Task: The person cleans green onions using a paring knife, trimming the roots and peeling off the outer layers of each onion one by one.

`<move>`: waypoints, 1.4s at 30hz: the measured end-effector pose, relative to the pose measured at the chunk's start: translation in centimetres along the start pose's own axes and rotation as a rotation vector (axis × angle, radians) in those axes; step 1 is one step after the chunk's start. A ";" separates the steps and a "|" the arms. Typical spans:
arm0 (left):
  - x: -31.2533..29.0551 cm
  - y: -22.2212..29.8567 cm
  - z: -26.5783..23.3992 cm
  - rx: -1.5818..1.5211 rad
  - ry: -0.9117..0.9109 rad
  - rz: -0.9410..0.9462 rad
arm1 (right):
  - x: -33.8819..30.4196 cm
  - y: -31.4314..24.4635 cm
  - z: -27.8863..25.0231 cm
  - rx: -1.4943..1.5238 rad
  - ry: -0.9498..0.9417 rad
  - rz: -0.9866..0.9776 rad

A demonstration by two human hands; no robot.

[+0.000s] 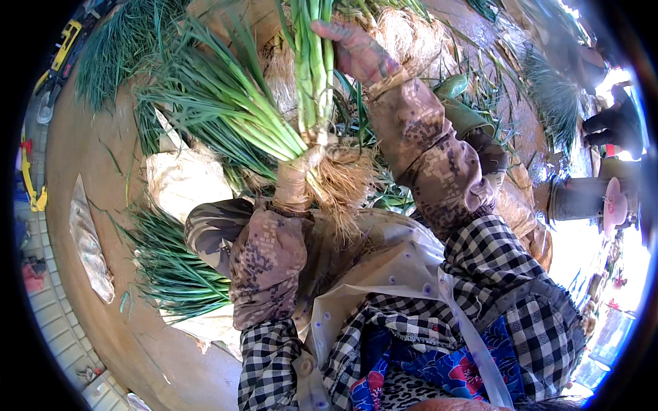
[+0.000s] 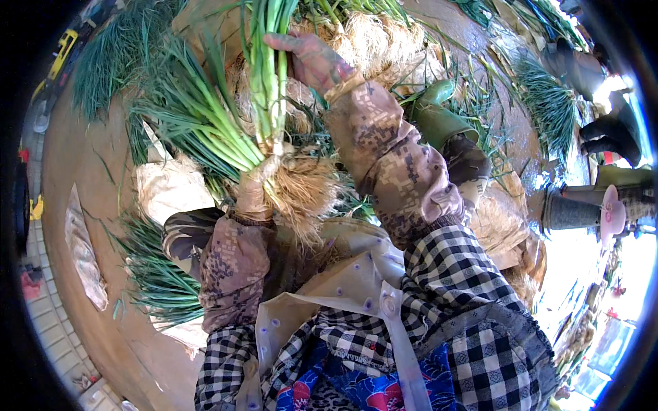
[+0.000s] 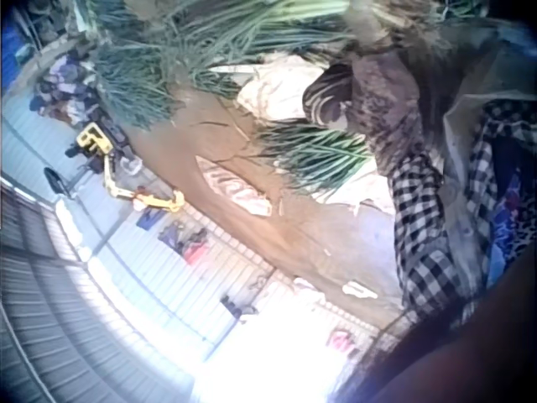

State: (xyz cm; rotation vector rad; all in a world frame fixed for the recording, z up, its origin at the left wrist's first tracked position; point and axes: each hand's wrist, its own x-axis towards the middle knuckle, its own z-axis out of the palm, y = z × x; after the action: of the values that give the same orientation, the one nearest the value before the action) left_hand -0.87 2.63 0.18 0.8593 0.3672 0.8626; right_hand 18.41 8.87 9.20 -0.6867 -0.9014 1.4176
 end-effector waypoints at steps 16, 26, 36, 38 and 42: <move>0.4 -0.5 -2.2 -0.105 0.364 -0.117 | -4.6 6.2 1.7 -0.573 0.055 0.263; 0.6 -0.9 -1.0 -0.023 0.442 -0.203 | -11.8 5.6 1.6 -1.373 -0.235 -0.287; 1.5 -1.5 -1.3 -0.167 0.369 -0.224 | -10.3 1.3 4.2 -0.290 -0.158 -0.054; 1.3 -1.5 -0.7 -0.136 0.367 -0.199 | -7.5 0.4 3.3 -0.746 0.140 0.164; 1.1 -1.2 1.0 0.179 0.340 -0.128 | -2.1 4.0 0.9 -1.305 0.336 -0.221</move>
State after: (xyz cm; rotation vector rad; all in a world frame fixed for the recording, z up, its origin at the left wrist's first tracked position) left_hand 1.04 2.58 -0.10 0.8432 0.7978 0.8652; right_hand 15.74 6.90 6.01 -1.6486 -1.5266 0.3321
